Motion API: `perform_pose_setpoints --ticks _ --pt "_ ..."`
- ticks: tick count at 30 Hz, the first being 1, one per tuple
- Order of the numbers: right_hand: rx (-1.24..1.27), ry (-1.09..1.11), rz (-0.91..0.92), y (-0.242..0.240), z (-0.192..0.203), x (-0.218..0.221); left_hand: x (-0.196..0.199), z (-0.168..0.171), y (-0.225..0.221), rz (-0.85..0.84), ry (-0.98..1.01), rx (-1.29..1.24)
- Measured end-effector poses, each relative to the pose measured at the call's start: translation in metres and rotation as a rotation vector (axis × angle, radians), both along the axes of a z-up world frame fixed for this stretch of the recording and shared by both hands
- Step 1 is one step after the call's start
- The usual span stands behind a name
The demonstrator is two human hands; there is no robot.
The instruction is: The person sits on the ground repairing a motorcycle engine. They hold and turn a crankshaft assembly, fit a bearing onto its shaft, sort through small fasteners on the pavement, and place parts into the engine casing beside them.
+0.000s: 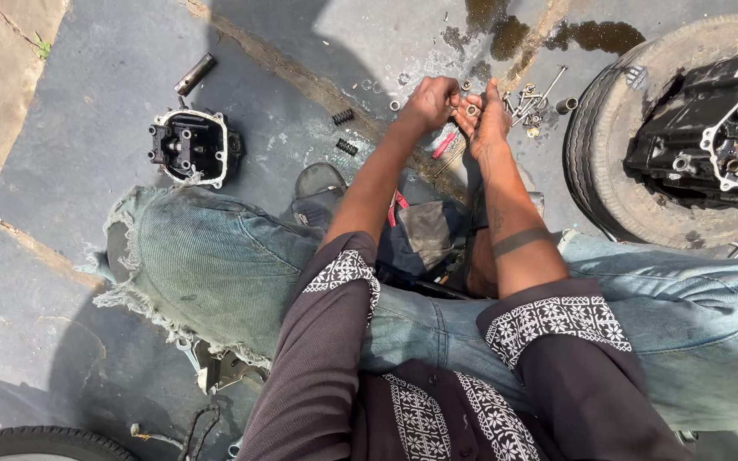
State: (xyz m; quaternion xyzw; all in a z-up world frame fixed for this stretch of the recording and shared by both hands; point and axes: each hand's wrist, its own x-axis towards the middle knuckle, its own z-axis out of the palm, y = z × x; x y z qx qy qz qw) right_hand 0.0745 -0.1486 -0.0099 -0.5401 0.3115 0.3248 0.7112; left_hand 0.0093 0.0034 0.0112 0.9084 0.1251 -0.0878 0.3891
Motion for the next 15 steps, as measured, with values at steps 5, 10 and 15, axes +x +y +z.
perform_pose_setpoints --ticks 5,10,15 --pt "0.457 -0.018 0.052 -0.005 -0.054 0.012 0.023 0.035 0.003 -0.04 -0.065 -0.393" --pt "0.508 0.127 -0.075 0.001 0.014 0.011 0.019 0.055 0.01 -0.043 -0.12 -0.544" --pt "0.634 0.197 -0.196 -0.006 0.052 0.007 0.002 0.076 0.037 0.307 -0.146 -0.53"
